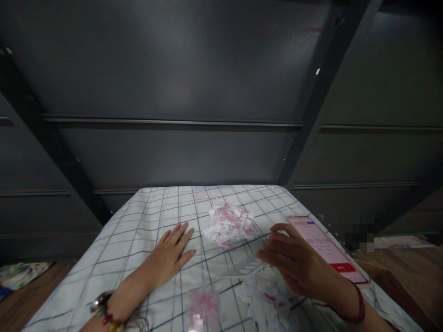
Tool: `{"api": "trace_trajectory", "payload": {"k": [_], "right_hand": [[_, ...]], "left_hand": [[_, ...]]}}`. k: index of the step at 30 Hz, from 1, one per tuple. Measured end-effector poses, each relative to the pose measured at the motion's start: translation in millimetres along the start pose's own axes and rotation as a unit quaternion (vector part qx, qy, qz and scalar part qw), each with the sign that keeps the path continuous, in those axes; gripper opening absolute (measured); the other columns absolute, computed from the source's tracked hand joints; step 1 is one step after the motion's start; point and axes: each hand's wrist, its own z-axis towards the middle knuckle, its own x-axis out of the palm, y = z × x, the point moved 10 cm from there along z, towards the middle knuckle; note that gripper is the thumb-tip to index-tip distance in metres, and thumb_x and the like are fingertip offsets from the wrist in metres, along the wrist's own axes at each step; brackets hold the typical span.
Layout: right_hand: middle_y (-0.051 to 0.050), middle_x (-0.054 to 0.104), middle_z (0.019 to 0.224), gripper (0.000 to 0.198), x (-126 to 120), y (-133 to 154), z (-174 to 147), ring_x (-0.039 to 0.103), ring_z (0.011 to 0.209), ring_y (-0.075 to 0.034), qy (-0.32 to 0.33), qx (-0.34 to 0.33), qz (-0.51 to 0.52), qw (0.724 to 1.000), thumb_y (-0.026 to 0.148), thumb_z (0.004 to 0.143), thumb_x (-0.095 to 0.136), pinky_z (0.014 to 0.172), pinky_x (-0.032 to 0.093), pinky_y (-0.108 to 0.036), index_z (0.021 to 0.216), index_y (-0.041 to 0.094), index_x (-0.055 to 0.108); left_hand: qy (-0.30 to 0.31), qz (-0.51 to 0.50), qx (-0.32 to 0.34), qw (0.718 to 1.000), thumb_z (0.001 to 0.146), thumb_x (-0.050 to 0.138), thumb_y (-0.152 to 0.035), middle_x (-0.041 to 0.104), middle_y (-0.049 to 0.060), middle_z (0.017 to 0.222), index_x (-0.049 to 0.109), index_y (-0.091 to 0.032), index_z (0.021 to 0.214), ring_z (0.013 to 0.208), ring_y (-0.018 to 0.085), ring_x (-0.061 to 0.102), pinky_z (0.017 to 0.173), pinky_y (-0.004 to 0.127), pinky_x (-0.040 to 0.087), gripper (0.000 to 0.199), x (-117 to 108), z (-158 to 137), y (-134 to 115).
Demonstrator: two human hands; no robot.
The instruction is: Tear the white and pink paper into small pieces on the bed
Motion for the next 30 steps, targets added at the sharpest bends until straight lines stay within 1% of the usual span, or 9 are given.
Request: {"api": "trace_trajectory", "payload": {"k": [2, 4, 8, 10, 13, 17, 22, 27, 30], "right_hand": [[-0.001, 0.056, 0.068, 0.030, 0.7, 1.5, 0.0, 0.047, 0.066, -0.013, 0.008, -0.003, 0.012, 1.000, -0.003, 0.075, 0.037, 0.078, 0.042, -0.038, 0.092, 0.014, 0.054], [-0.001, 0.057, 0.069, 0.029, -1.1, 0.6, -0.7, 0.048, 0.066, -0.013, 0.001, -0.002, 0.009, 1.000, -0.002, 0.076, 0.038, 0.079, 0.041, -0.038, 0.094, 0.014, 0.054], [-0.002, 0.061, 0.072, 0.028, -8.9, -8.0, -4.0, 0.052, 0.070, -0.014, -0.036, 0.009, -0.036, 0.999, 0.000, 0.078, 0.040, 0.080, 0.042, -0.038, 0.096, 0.015, 0.056], [-0.002, 0.061, 0.072, 0.030, -10.0, -14.3, -5.3, 0.052, 0.070, -0.014, -0.039, 0.022, -0.061, 0.997, 0.000, 0.078, 0.040, 0.080, 0.042, -0.038, 0.096, 0.016, 0.058], [-0.002, 0.060, 0.070, 0.033, -7.5, -20.8, -5.9, 0.051, 0.068, -0.014, -0.025, 0.034, -0.088, 0.995, -0.001, 0.077, 0.038, 0.078, 0.043, -0.037, 0.096, 0.016, 0.059], [-0.002, 0.059, 0.069, 0.033, -4.2, -24.1, -6.1, 0.050, 0.067, -0.014, -0.006, 0.035, -0.101, 0.994, -0.001, 0.078, 0.037, 0.077, 0.043, -0.037, 0.096, 0.016, 0.059], [-0.002, 0.057, 0.068, 0.033, -10.8, -28.3, -8.1, 0.049, 0.068, -0.015, -0.010, 0.032, -0.114, 0.993, -0.002, 0.077, 0.037, 0.074, 0.043, -0.037, 0.099, 0.014, 0.057], [-0.003, 0.056, 0.067, 0.035, -8.4, -37.6, -13.3, 0.049, 0.068, -0.017, 0.029, 0.047, -0.109, 0.992, -0.003, 0.075, 0.037, 0.072, 0.044, -0.037, 0.098, 0.013, 0.057], [-0.003, 0.057, 0.069, 0.037, -11.4, -38.7, -15.0, 0.048, 0.069, -0.017, 0.017, 0.045, -0.110, 0.993, -0.004, 0.074, 0.037, 0.074, 0.043, -0.038, 0.100, 0.013, 0.056]], "left_hand": [[0.004, -0.002, 0.000, 1.000, 0.090, 0.025, -0.056, 0.028, 0.011, 0.145, 0.035, -0.017, 0.137, 0.132, 0.029, 0.025, 0.105, 0.047, 0.025, 0.062, 0.5, 0.0, -0.3], [0.010, -0.002, 0.002, 1.000, 0.090, 0.024, -0.056, 0.027, 0.012, 0.145, 0.034, -0.016, 0.137, 0.132, 0.029, 0.024, 0.105, 0.048, 0.025, 0.062, 1.1, 0.3, -1.1], [-0.006, 0.001, 0.006, 1.000, 0.090, 0.024, -0.056, 0.030, 0.012, 0.144, 0.037, -0.017, 0.136, 0.131, 0.029, 0.027, 0.104, 0.047, 0.026, 0.062, -1.1, 0.6, -1.4], [-0.014, 0.005, 0.009, 1.000, 0.090, 0.025, -0.056, 0.031, 0.011, 0.144, 0.038, -0.018, 0.135, 0.130, 0.029, 0.029, 0.104, 0.046, 0.026, 0.061, -1.5, 0.5, -1.2], [-0.011, 0.006, 0.009, 1.000, 0.090, 0.024, -0.056, 0.031, 0.010, 0.144, 0.036, -0.018, 0.136, 0.131, 0.029, 0.028, 0.105, 0.045, 0.026, 0.060, -0.1, 0.4, -0.5], [-0.003, 0.005, 0.006, 1.000, 0.090, 0.024, -0.056, 0.030, 0.011, 0.144, 0.036, -0.018, 0.136, 0.131, 0.028, 0.027, 0.105, 0.045, 0.026, 0.062, -0.4, 1.1, -0.9], [0.018, 0.009, -0.003, 1.000, 0.090, 0.022, -0.057, 0.028, 0.012, 0.145, 0.035, -0.016, 0.137, 0.132, 0.029, 0.024, 0.105, 0.046, 0.024, 0.064, 1.7, 1.7, -1.0], [0.012, 0.007, 0.004, 1.000, 0.090, 0.021, -0.057, 0.028, 0.012, 0.145, 0.035, -0.016, 0.137, 0.132, 0.029, 0.025, 0.105, 0.047, 0.025, 0.064, 1.7, 1.9, -1.4], [0.016, 0.012, 0.003, 1.000, 0.090, 0.021, -0.057, 0.028, 0.011, 0.145, 0.034, -0.017, 0.137, 0.132, 0.028, 0.024, 0.105, 0.046, 0.024, 0.064, 3.2, 2.4, -0.2]]}}
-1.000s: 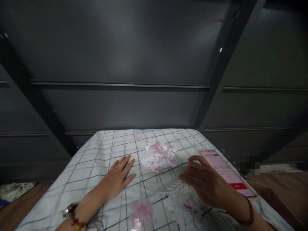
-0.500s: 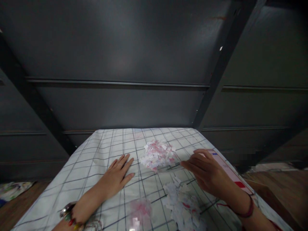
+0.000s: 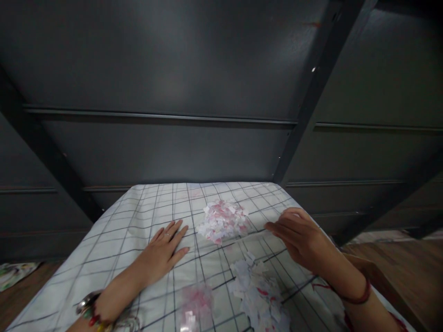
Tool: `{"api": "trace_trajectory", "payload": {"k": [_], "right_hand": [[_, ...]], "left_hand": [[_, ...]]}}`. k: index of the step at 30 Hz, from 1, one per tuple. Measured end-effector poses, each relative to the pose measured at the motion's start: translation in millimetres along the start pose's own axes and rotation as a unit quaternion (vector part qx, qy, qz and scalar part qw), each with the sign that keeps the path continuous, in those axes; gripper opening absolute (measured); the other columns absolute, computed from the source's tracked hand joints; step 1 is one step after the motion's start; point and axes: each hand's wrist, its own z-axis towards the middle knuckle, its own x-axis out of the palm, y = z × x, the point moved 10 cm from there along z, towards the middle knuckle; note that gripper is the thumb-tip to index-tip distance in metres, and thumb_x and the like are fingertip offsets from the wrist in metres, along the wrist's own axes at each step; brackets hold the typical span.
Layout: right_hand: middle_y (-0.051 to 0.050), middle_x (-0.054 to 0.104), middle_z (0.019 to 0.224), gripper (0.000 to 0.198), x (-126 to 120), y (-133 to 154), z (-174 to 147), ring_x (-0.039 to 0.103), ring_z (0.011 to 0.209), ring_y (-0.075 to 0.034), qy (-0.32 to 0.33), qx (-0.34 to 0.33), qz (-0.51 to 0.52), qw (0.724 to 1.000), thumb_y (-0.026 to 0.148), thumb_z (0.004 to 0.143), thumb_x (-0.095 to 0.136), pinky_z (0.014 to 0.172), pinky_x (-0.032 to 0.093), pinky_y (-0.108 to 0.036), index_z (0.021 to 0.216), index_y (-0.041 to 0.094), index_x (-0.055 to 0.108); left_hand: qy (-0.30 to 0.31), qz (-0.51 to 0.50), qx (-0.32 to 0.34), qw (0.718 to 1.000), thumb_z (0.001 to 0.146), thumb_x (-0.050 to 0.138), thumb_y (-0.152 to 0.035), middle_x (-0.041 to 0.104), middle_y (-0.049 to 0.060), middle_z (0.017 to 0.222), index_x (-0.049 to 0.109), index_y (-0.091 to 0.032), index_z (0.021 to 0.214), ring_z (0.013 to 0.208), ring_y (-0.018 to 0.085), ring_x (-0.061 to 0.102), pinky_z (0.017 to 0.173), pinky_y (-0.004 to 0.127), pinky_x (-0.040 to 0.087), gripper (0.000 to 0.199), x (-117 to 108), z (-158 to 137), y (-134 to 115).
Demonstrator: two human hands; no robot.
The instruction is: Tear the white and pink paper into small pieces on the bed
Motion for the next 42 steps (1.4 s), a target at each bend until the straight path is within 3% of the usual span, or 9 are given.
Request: {"api": "trace_trajectory", "payload": {"k": [18, 28, 35, 42], "right_hand": [[-0.003, 0.056, 0.066, 0.032, 0.7, 8.6, 3.1, 0.049, 0.067, -0.016, 0.014, -0.003, 0.009, 1.000, -0.002, 0.075, 0.038, 0.072, 0.044, -0.036, 0.093, 0.014, 0.059], [-0.002, 0.057, 0.065, 0.033, -1.3, 16.2, 8.7, 0.049, 0.065, -0.015, -0.031, -0.005, -0.016, 0.999, -0.003, 0.076, 0.035, 0.073, 0.043, -0.035, 0.092, 0.015, 0.059], [-0.002, 0.060, 0.071, 0.027, 2.7, 30.4, 8.6, 0.049, 0.069, -0.014, -0.023, -0.029, 0.062, 0.997, 0.000, 0.080, 0.038, 0.079, 0.043, -0.037, 0.092, 0.014, 0.057], [-0.003, 0.059, 0.069, 0.029, -3.4, 21.7, 7.2, 0.049, 0.069, -0.015, -0.028, -0.019, 0.051, 0.998, -0.002, 0.078, 0.039, 0.077, 0.042, -0.037, 0.093, 0.014, 0.057]], "left_hand": [[0.012, -0.009, -0.009, 1.000, 0.090, 0.022, -0.057, 0.025, 0.012, 0.146, 0.034, -0.015, 0.137, 0.132, 0.029, 0.023, 0.106, 0.047, 0.023, 0.065, 1.1, 0.5, -0.4], [-0.002, -0.002, 0.002, 1.000, 0.090, 0.021, -0.057, 0.025, 0.012, 0.145, 0.033, -0.015, 0.137, 0.132, 0.029, 0.024, 0.105, 0.048, 0.025, 0.064, 1.3, 0.0, -0.3], [-0.014, -0.002, 0.006, 1.000, 0.090, 0.025, -0.056, 0.028, 0.012, 0.144, 0.034, -0.017, 0.137, 0.131, 0.029, 0.026, 0.105, 0.047, 0.026, 0.062, 0.6, 0.0, 0.7], [-0.009, -0.001, 0.003, 1.000, 0.090, 0.024, -0.056, 0.027, 0.012, 0.145, 0.034, -0.016, 0.137, 0.132, 0.028, 0.026, 0.105, 0.047, 0.025, 0.063, -0.2, -0.4, 0.0]]}}
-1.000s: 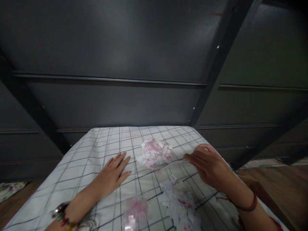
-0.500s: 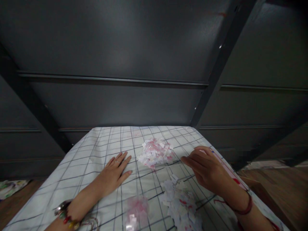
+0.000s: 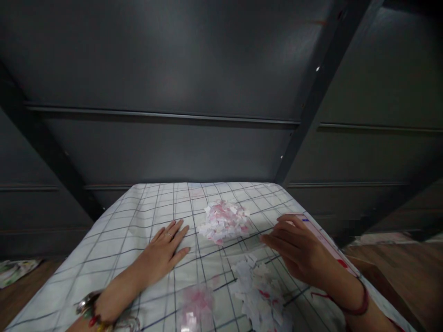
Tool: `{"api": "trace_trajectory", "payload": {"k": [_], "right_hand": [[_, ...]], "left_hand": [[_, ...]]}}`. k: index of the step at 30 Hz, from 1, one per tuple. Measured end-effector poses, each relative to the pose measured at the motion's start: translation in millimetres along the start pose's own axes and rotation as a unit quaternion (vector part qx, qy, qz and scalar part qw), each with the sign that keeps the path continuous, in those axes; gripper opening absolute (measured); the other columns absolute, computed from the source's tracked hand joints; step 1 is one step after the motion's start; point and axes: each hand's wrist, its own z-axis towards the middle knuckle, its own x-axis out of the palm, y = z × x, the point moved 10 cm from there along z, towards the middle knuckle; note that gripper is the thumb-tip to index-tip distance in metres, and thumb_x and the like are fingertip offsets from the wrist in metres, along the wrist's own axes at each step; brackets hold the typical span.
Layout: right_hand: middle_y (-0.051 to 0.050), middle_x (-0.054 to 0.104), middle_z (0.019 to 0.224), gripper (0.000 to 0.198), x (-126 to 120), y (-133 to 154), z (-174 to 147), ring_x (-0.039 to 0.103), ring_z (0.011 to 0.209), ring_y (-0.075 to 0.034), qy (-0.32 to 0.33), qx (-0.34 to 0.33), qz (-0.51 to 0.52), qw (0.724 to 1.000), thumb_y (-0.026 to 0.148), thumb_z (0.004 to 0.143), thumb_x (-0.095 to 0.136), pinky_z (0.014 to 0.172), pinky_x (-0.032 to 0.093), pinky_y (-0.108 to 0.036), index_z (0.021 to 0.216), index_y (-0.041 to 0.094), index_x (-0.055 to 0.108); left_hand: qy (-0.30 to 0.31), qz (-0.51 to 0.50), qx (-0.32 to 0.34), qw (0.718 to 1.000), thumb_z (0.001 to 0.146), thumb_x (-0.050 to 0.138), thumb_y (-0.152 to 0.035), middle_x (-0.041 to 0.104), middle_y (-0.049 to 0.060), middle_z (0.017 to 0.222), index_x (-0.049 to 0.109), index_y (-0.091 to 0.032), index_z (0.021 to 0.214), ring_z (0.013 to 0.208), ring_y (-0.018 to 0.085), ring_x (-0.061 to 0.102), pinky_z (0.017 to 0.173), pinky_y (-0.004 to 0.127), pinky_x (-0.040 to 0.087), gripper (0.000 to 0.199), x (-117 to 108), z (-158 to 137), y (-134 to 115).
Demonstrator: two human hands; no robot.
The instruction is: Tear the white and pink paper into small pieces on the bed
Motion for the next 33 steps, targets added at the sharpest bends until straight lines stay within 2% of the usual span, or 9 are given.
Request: {"api": "trace_trajectory", "payload": {"k": [9, 15, 21, 33], "right_hand": [[-0.002, 0.058, 0.067, 0.025, 1.9, 26.8, 5.7, 0.048, 0.065, -0.013, 0.020, -0.038, 0.059, 0.997, 0.000, 0.079, 0.037, 0.077, 0.042, -0.037, 0.091, 0.013, 0.055], [-0.003, 0.062, 0.073, 0.032, -7.1, 8.3, 0.8, 0.053, 0.070, -0.015, -0.029, -0.008, -0.017, 0.999, -0.003, 0.076, 0.039, 0.080, 0.042, -0.038, 0.097, 0.014, 0.056], [-0.002, 0.061, 0.070, 0.033, 7.9, -5.7, -0.2, 0.051, 0.067, -0.015, -0.001, 0.012, -0.061, 0.998, -0.002, 0.077, 0.038, 0.074, 0.043, -0.036, 0.099, 0.016, 0.056], [-0.003, 0.061, 0.073, 0.039, 18.0, -4.2, -2.8, 0.050, 0.072, -0.017, 0.014, 0.014, -0.069, 0.997, -0.004, 0.074, 0.037, 0.077, 0.041, -0.038, 0.103, 0.014, 0.055]], "left_hand": [[0.013, 0.015, 0.001, 1.000, 0.091, 0.020, -0.056, 0.028, 0.013, 0.144, 0.033, -0.016, 0.137, 0.131, 0.028, 0.026, 0.105, 0.046, 0.026, 0.063, -1.4, -0.5, -2.0], [0.001, 0.001, -0.001, 1.000, 0.090, 0.021, -0.056, 0.028, 0.013, 0.144, 0.034, -0.016, 0.137, 0.131, 0.029, 0.026, 0.104, 0.047, 0.025, 0.063, -0.9, -0.7, -0.5], [-0.007, -0.011, 0.003, 1.000, 0.090, 0.023, -0.056, 0.028, 0.012, 0.145, 0.035, -0.017, 0.137, 0.132, 0.028, 0.026, 0.105, 0.046, 0.024, 0.062, -1.7, -0.8, -0.7], [0.010, -0.018, -0.008, 1.000, 0.090, 0.022, -0.057, 0.026, 0.012, 0.145, 0.034, -0.016, 0.137, 0.132, 0.029, 0.024, 0.105, 0.047, 0.024, 0.064, -1.8, -0.3, -1.0]]}}
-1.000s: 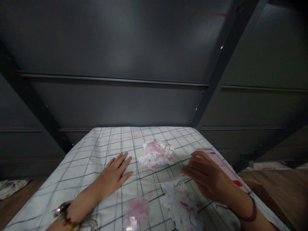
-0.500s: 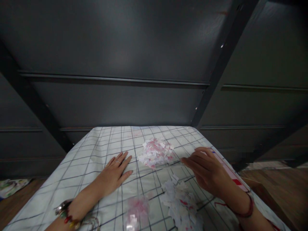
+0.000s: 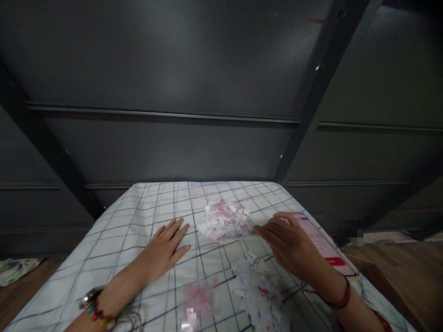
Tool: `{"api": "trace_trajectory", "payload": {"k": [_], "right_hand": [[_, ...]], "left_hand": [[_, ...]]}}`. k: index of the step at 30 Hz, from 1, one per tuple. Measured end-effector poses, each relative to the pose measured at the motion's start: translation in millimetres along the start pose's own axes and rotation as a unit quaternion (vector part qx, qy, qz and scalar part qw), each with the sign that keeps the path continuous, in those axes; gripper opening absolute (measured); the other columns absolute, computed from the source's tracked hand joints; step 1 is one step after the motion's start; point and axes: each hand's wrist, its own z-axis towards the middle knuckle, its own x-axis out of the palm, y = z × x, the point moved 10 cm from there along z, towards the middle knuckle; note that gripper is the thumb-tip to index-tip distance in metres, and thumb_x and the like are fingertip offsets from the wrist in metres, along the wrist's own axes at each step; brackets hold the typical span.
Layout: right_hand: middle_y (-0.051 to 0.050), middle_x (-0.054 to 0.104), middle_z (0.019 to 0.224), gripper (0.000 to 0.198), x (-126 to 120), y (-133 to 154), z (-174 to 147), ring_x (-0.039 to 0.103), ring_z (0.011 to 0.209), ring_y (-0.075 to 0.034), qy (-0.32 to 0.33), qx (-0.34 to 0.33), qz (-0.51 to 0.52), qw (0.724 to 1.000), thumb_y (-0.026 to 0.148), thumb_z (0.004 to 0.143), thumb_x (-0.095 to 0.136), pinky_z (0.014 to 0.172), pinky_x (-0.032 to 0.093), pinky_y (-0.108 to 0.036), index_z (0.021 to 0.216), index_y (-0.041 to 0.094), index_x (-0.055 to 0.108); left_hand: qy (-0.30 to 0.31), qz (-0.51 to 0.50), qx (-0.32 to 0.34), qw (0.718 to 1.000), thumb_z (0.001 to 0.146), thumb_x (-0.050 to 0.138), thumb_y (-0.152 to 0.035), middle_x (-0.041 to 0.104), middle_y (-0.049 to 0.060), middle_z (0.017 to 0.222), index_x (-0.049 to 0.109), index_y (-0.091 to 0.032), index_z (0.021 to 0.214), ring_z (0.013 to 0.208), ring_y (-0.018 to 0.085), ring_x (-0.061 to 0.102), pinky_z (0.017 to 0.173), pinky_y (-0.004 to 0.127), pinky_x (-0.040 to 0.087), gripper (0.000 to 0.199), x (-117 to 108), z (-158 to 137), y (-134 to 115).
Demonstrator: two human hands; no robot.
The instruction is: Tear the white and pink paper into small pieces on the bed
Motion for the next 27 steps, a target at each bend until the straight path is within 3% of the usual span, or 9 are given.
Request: {"api": "trace_trajectory", "payload": {"k": [14, 27], "right_hand": [[-0.001, 0.061, 0.070, 0.031, -7.1, 13.5, 4.2, 0.051, 0.067, -0.014, -0.012, -0.020, 0.028, 0.999, -0.001, 0.081, 0.034, 0.082, 0.039, -0.036, 0.090, 0.017, 0.058], [-0.002, 0.061, 0.071, 0.032, -4.1, 12.9, 4.6, 0.052, 0.069, -0.015, -0.021, -0.018, -0.004, 1.000, -0.003, 0.078, 0.036, 0.080, 0.039, -0.037, 0.093, 0.015, 0.058]], "left_hand": [[-0.027, 0.005, 0.018, 0.999, 0.090, 0.025, -0.056, 0.030, 0.010, 0.145, 0.035, -0.019, 0.137, 0.131, 0.027, 0.027, 0.105, 0.044, 0.024, 0.060, 1.4, -0.2, 1.1], [-0.034, 0.010, 0.014, 0.999, 0.090, 0.025, -0.056, 0.030, 0.010, 0.144, 0.035, -0.020, 0.137, 0.132, 0.027, 0.026, 0.106, 0.044, 0.023, 0.060, 2.4, -0.4, 2.0]]}}
